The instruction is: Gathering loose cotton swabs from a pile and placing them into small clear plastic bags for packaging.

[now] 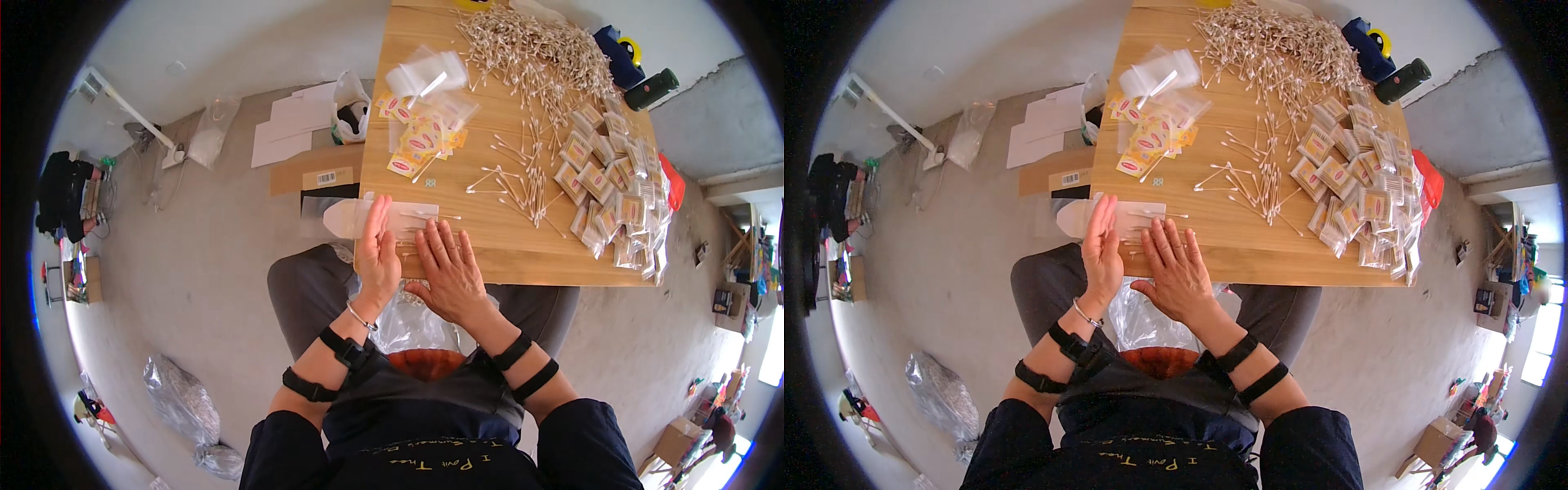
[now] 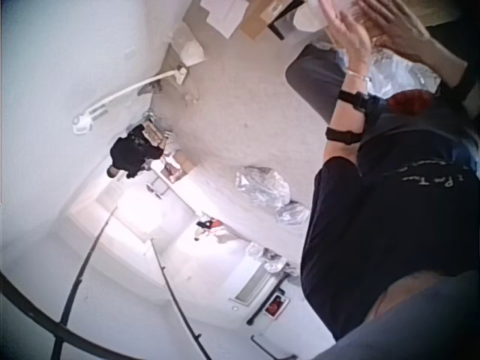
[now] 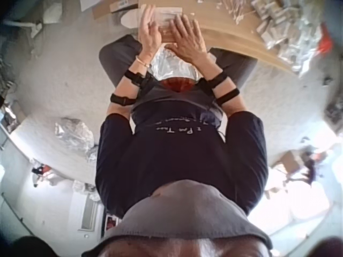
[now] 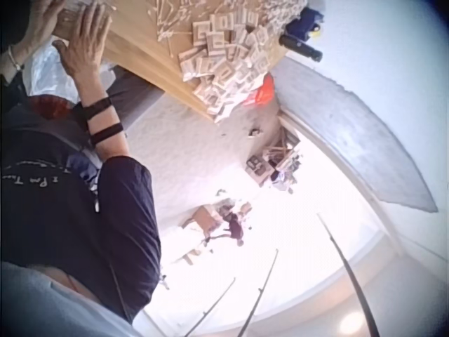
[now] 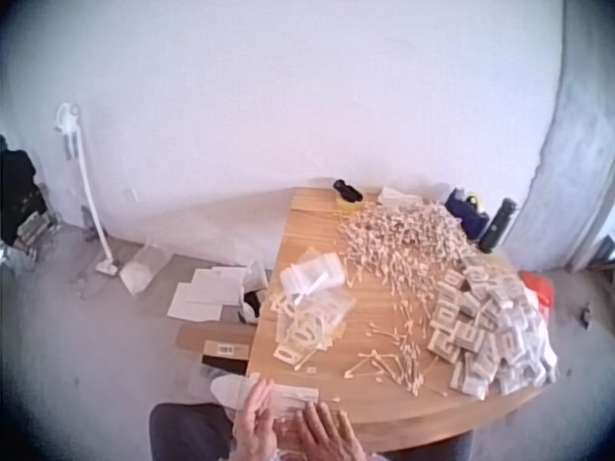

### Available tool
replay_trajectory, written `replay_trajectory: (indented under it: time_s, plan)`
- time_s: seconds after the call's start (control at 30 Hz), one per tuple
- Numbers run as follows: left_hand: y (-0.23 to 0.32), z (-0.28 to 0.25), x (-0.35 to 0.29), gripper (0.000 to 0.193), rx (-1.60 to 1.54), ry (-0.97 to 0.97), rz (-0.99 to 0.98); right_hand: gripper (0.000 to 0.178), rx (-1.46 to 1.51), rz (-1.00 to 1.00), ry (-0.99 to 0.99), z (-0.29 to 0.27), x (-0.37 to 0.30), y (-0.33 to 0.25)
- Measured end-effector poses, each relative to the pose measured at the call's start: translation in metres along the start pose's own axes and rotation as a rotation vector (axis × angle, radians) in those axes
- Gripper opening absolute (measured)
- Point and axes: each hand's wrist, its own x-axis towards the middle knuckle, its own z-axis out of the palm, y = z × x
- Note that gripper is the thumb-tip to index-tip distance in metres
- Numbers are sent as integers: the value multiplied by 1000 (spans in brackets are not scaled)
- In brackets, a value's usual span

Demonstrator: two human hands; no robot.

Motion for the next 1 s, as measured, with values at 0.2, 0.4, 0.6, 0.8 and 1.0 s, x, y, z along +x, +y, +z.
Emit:
replay_trajectory:
  time_s: [0.2,0.4,0.6,0.8,1.0]
  plan:
    - [-1,-1,4,48,22,-14,-11,85,-133,5,52,1,23,19]
    - [9,3,7,48,104,-9,-18,93,149,171,158,-8,25,28]
    - [10,15,6,47,167,-48,-14,84,632,188,453,9,38,28]
    - [12,21,3,46,128,-33,-24,74,500,169,456,3,50,25]
    - [12,22,10,46,105,-7,-22,56,495,137,351,5,55,17]
